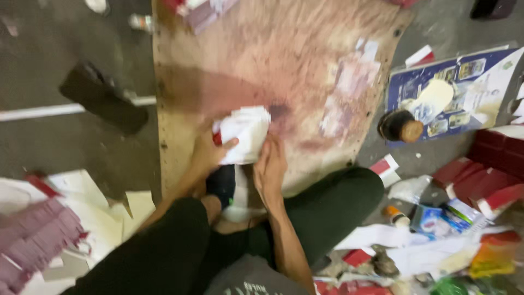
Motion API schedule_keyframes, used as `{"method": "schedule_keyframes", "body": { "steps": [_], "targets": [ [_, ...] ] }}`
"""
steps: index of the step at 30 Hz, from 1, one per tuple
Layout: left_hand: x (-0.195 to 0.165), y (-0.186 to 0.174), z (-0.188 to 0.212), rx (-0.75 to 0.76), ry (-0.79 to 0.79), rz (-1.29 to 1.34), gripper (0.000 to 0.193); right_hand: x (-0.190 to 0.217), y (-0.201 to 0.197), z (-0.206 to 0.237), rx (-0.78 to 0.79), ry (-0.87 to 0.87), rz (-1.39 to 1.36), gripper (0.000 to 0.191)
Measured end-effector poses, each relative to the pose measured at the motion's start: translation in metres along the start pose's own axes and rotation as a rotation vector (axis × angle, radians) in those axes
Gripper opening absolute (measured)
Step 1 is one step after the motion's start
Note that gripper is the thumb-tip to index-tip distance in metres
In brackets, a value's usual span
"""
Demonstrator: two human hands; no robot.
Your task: The person sits on the floor and assembles small red and white paper packs. They fold the paper, insert a white sheet, and use a round wooden tool to press and smooth the edges. The person repeats this process for multiple packs, stacking the finished items.
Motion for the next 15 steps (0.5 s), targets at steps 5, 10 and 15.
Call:
{"method": "schedule_keyframes", "body": {
  "steps": [5,10,15],
  "targets": [
    [0.026,-0.007,-0.003,-0.064,-0.281,0.294,0.049,0.018,0.003,0.004,0.054,-0.238,0.188,0.03],
    [0.013,-0.007,-0.004,-0.086,-0.148,0.153,0.049,0.005,-0.001,0.005,-0.012,-0.191,0.167,0.031],
    [0.003,-0.001,0.0,-0.015,-0.041,0.039,0.05,-0.004,0.005,0.004,0.045,-0.02,0.042,0.026]
  ]
}}
Point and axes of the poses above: each hand's wrist, its own z-axis away from the middle knuckle, its own y-axis out of the palm, x = y × z, the point moved 7 cm from there along -z, towards the middle knuckle, and after that the axes turned 5 degrees about -x, right-handed, at the moved point
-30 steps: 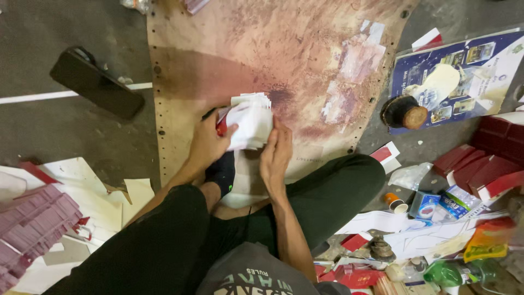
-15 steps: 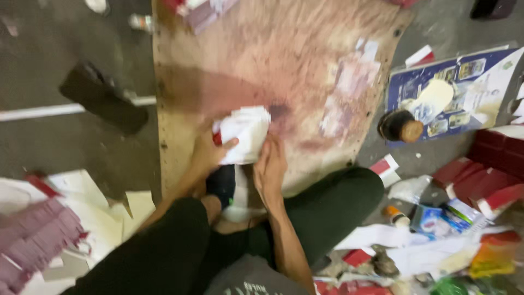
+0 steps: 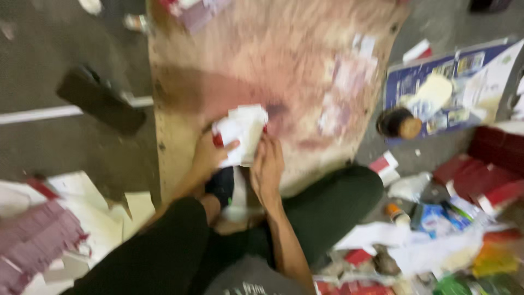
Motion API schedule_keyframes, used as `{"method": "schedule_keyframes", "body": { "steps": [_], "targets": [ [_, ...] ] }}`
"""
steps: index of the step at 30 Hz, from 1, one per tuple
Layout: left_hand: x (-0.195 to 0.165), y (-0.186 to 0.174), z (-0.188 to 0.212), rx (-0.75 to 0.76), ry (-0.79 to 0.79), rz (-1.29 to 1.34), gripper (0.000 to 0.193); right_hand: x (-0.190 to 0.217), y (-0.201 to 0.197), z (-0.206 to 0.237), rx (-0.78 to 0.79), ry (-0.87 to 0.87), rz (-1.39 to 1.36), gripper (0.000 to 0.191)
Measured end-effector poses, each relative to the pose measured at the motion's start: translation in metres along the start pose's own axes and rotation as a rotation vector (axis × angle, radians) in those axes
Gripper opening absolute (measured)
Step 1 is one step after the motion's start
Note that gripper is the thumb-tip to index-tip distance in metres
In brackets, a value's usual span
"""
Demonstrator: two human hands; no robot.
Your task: The person sits on the floor and assembles small red and white paper packs. They fold the paper, insert a white sheet, and use a round wooden tool to press and smooth the edges. The person repeats this process for multiple packs, stacking the finished items.
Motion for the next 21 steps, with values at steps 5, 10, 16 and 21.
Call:
{"method": "schedule_keyframes", "body": {
  "steps": [5,10,16,21],
  "targets": [
    [0.019,-0.007,-0.005,-0.056,-0.253,0.294,0.05,0.008,0.002,0.0,0.063,-0.118,0.172,0.033],
    [0.011,-0.007,-0.004,-0.039,-0.17,0.137,0.051,0.002,-0.004,0.003,-0.048,-0.144,0.101,0.03],
    [-0.003,-0.003,0.0,-0.015,-0.046,0.031,0.051,0.011,-0.005,-0.001,-0.081,-0.178,0.063,0.025],
    [0.0,-0.002,0.001,-0.011,-0.124,0.118,0.052,0.018,-0.004,-0.002,-0.005,-0.214,0.092,0.038]
  ]
}}
Point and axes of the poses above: each hand's wrist, its own z-axis away from the middle knuckle, its own y-axis out of the palm, x = y × z, the point moved 7 cm from there along -z, towards the middle knuckle, and after that the axes turned 5 degrees about -x, right-handed, at the moved point
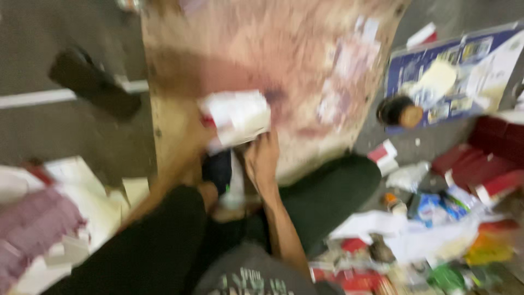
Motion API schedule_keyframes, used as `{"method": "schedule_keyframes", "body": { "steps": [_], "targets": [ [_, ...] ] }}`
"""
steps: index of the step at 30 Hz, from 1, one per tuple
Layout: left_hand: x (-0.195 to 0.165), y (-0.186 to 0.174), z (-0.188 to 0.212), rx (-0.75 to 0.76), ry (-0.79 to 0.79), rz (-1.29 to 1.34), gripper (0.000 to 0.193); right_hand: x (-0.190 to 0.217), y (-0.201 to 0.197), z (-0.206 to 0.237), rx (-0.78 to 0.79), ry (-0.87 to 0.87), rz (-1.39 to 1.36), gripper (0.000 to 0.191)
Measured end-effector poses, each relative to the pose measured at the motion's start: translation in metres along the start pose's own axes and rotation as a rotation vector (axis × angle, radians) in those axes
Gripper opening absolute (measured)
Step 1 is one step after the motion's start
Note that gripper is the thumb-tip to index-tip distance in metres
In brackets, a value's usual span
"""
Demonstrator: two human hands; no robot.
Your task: The person sits on the floor and assembles small red and white paper packs. They fold the paper, insert a white sheet, and use a round wooden tool to press and smooth the edges. The person repeats this process for multiple packs, stacking the finished items.
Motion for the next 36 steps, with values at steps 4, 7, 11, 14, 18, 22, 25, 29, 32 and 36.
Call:
{"method": "schedule_keyframes", "body": {
  "steps": [4,7,11,14,18,22,25,29,32,36],
  "targets": [
    [0.006,0.0,0.014,-0.016,-0.054,-0.094,0.052,-0.006,0.0,0.004,-0.029,0.01,0.027,0.027],
    [0.011,0.008,0.015,0.045,-0.15,-0.041,0.05,-0.004,0.002,0.006,-0.012,-0.023,0.072,0.025],
    [0.0,-0.003,-0.001,-0.023,-0.112,0.127,0.05,0.0,-0.001,0.002,-0.017,-0.01,0.025,0.03],
    [-0.007,0.0,0.004,0.022,-0.056,0.076,0.049,0.003,0.001,-0.001,0.054,-0.005,0.03,0.037],
    [-0.017,-0.007,-0.007,0.004,-0.042,0.178,0.048,-0.007,-0.001,-0.002,-0.002,0.07,-0.082,0.035],
    [-0.03,-0.011,-0.003,-0.032,0.143,-0.01,0.05,-0.011,0.004,0.005,0.03,0.007,0.083,0.033],
    [-0.02,-0.009,-0.008,-0.013,0.045,0.005,0.049,-0.009,0.002,0.005,-0.033,0.016,0.035,0.035],
    [-0.014,-0.011,-0.009,-0.024,0.008,0.06,0.047,0.002,0.003,0.0,0.045,0.014,0.054,0.025],
    [-0.016,-0.008,-0.007,-0.014,0.058,-0.042,0.046,0.01,-0.006,-0.005,-0.034,-0.021,-0.049,0.033],
    [-0.006,-0.011,-0.009,-0.029,-0.061,0.146,0.045,0.012,-0.001,0.001,0.066,-0.108,0.137,0.025]
  ]
}}
Point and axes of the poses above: each hand's wrist, its own z-axis away from the middle knuckle, its own y-axis out of the palm, x = y × z, the point moved 7 cm from there along -z, towards the middle knuckle, and after that the axes turned 5 degrees about -x, right-handed, at the moved point
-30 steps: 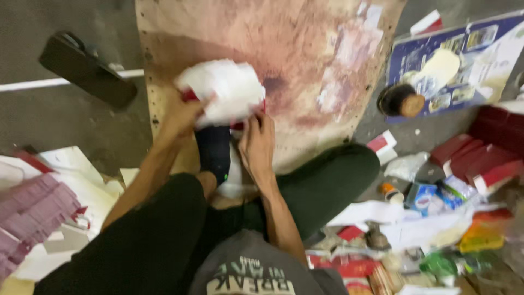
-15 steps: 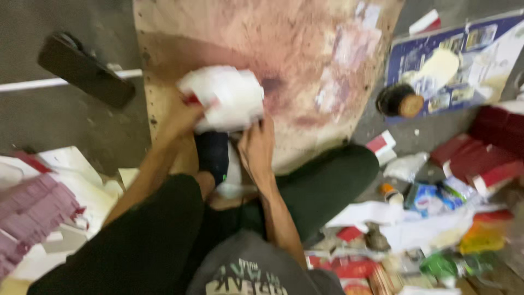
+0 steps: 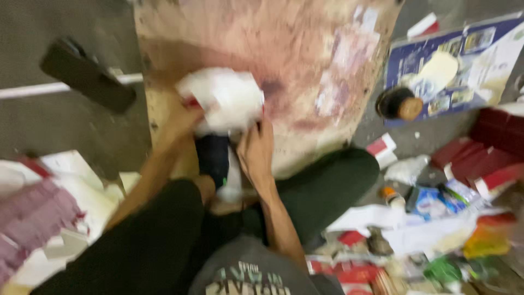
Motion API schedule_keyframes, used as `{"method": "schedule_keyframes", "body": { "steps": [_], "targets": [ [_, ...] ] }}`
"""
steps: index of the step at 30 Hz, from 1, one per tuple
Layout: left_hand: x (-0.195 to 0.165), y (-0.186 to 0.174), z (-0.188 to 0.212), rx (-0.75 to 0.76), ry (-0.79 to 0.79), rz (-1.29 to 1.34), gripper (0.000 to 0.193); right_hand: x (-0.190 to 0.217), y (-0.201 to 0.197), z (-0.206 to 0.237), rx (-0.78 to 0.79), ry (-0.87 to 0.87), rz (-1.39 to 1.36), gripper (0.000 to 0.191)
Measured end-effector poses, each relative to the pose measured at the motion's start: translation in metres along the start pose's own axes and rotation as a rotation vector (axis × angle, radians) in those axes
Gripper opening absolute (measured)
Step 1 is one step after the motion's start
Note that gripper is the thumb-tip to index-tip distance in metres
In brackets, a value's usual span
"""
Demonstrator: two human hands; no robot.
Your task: The person sits on the floor and assembles small red and white paper packs. They fold the paper, insert a white sheet, and use a round wooden tool to press and smooth the edges. The person repeats this process for multiple packs, stacking the finished items.
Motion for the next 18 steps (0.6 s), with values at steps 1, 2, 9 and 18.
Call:
{"method": "schedule_keyframes", "body": {
  "steps": [1,2,9,18],
  "targets": [
    [-0.006,0.006,0.002,0.018,0.115,-0.162,0.044,-0.006,-0.002,0.001,-0.042,0.067,-0.066,0.029],
    [-0.008,0.01,0.005,0.04,0.163,-0.245,0.044,-0.012,-0.002,0.003,-0.078,0.138,-0.135,0.033],
    [0.003,0.014,0.008,0.047,0.138,-0.266,0.043,-0.011,0.002,0.0,-0.114,0.114,-0.116,0.022],
    [-0.004,0.01,0.009,0.021,0.198,-0.31,0.049,-0.018,0.001,0.004,-0.112,0.183,-0.16,0.036]
  ]
}}
Point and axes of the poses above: each hand's wrist, its own z-axis away from the middle knuckle, its own y-axis out of the palm, x = y × z, the point moved 7 cm from there along -z, towards the middle knuckle, and after that the axes turned 5 degrees about -x, right-handed, at the moved point
